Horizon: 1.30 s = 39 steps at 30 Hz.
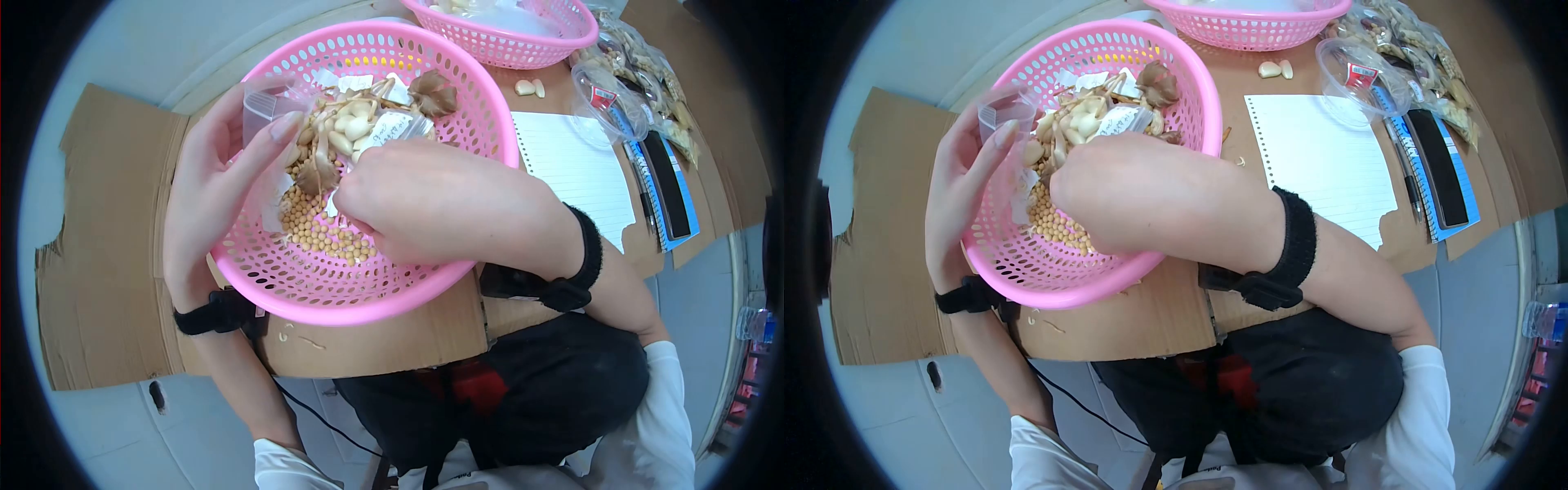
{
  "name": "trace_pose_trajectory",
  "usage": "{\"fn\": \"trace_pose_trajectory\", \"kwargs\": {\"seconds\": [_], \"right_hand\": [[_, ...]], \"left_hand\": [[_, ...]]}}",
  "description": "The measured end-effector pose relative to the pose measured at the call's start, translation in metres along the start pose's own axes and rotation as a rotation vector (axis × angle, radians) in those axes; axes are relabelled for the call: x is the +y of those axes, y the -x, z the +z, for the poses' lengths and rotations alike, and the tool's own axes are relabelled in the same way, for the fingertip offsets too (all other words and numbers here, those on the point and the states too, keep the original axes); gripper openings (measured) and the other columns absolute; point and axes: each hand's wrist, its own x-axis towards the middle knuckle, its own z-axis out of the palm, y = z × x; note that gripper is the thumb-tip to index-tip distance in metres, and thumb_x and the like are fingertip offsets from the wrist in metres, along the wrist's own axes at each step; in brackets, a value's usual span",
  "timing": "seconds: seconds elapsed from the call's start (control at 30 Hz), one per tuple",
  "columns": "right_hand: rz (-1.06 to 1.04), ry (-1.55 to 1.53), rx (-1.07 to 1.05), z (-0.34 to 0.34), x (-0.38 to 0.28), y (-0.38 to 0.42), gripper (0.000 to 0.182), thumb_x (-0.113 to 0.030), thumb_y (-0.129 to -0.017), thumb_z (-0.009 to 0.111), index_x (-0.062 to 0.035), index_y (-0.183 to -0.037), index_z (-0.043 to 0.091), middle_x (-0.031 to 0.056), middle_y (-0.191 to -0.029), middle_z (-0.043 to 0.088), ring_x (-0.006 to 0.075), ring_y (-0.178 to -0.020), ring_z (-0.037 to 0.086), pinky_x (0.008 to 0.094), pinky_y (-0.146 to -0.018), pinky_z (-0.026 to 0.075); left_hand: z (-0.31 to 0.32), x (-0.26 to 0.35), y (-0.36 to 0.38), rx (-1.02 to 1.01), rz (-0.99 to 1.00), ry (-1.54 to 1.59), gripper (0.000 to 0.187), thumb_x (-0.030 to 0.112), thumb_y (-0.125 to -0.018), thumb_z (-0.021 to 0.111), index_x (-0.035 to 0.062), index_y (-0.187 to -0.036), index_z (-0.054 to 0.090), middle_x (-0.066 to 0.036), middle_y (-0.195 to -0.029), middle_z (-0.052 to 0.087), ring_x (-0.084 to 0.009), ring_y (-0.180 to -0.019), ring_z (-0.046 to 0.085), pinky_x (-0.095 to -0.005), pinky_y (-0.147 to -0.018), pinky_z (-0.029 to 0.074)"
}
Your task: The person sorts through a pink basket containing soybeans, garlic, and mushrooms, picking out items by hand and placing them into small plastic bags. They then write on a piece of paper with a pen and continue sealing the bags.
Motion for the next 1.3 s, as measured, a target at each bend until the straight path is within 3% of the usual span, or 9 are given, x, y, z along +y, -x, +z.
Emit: {"fn": "trace_pose_trajectory", "kwargs": {"seconds": [0.37,0.73,0.8,0.93,1.03,1.1,1.13,1.23,1.3], "right_hand": [[0.004,-0.015,-0.003,-0.004,-0.002,-0.003,0.01,0.0,-0.077,0.069,0.0063,-0.084,0.072,0.0241,-0.077,0.071,0.0413,-0.076,0.073,0.049,-0.072,0.059],[0.028,-0.005,-0.034,-0.003,-0.002,-0.012,0.011,-0.009,-0.088,0.068,0.0019,-0.086,0.069,0.0212,-0.077,0.07,0.0398,-0.077,0.071,0.0515,-0.076,0.056],[0.046,-0.061,-0.03,-0.006,-0.004,-0.015,0.013,-0.007,-0.087,0.068,0.0039,-0.082,0.07,0.0234,-0.079,0.071,0.0424,-0.08,0.072,0.0521,-0.073,0.058],[0.041,-0.126,-0.052,-0.009,-0.007,-0.016,0.016,-0.014,-0.092,0.07,0.0021,-0.092,0.07,0.0226,-0.081,0.071,0.0417,-0.082,0.072,0.052,-0.075,0.057],[0.1,-0.107,-0.024,-0.009,-0.008,-0.018,0.013,-0.013,-0.098,0.07,-0.0011,-0.103,0.069,0.017,-0.088,0.075,0.0359,-0.081,0.074,0.0445,-0.074,0.056],[0.03,-0.179,0.18,-0.01,-0.007,-0.018,0.013,-0.009,-0.098,0.071,-0.0016,-0.108,0.067,0.0154,-0.088,0.074,0.0307,-0.076,0.073,0.0401,-0.071,0.055],[0.053,-0.202,0.21,-0.013,-0.011,-0.018,0.012,-0.004,-0.096,0.072,-0.0019,-0.108,0.068,0.0104,-0.084,0.071,0.0191,-0.069,0.07,0.0328,-0.065,0.053],[0.099,-0.294,0.281,-0.023,-0.022,-0.019,0.011,-0.003,-0.094,0.074,-0.0006,-0.102,0.067,0.0126,-0.092,0.071,0.0246,-0.071,0.07,0.0368,-0.064,0.054],[0.048,-0.296,0.374,-0.022,-0.019,-0.019,0.012,-0.001,-0.093,0.074,-0.0005,-0.103,0.069,0.0102,-0.093,0.071,0.0191,-0.069,0.068,0.0324,-0.061,0.053]], "left_hand": [[0.002,0.002,-0.001,0.028,0.003,0.044,0.046,0.019,-0.104,0.073,-0.0035,-0.142,0.06,-0.01,-0.123,0.073,-0.0151,-0.115,0.068,-0.0318,-0.103,0.052],[0.0,-0.001,0.001,0.028,0.057,0.077,0.046,0.022,-0.1,0.076,-0.0021,-0.136,0.063,-0.01,-0.119,0.073,-0.0144,-0.108,0.068,-0.0328,-0.096,0.056],[-0.004,0.0,0.0,-0.018,0.08,-0.092,0.047,0.028,-0.099,0.077,-0.0032,-0.132,0.065,-0.012,-0.115,0.073,-0.0146,-0.102,0.068,-0.0334,-0.091,0.056],[-0.007,0.001,0.003,-0.006,0.061,-0.101,0.046,0.025,-0.1,0.076,0.0004,-0.136,0.064,-0.011,-0.118,0.073,-0.0156,-0.11,0.068,-0.0339,-0.097,0.054],[-0.006,0.0,0.004,-0.004,0.093,-0.063,0.047,0.028,-0.1,0.075,0.0003,-0.136,0.064,-0.011,-0.116,0.073,-0.016,-0.107,0.068,-0.0336,-0.095,0.055],[-0.009,0.006,0.005,-0.04,0.007,-0.085,0.049,0.029,-0.1,0.074,-0.0002,-0.138,0.063,-0.012,-0.118,0.073,-0.017,-0.106,0.068,-0.0337,-0.095,0.055],[-0.01,0.002,0.003,-0.027,0.01,-0.082,0.049,0.029,-0.1,0.074,-0.0002,-0.138,0.063,-0.012,-0.118,0.073,-0.017,-0.106,0.068,-0.0337,-0.095,0.055],[-0.009,-0.01,-0.001,0.004,0.097,-0.124,0.053,0.03,-0.1,0.074,-0.0004,-0.142,0.06,-0.012,-0.118,0.073,-0.0172,-0.105,0.068,-0.0337,-0.094,0.055],[-0.008,-0.011,0.001,0.042,0.127,-0.069,0.054,0.029,-0.1,0.073,-0.0009,-0.143,0.06,-0.012,-0.119,0.073,-0.0169,-0.105,0.069,-0.0346,-0.094,0.055]]}}
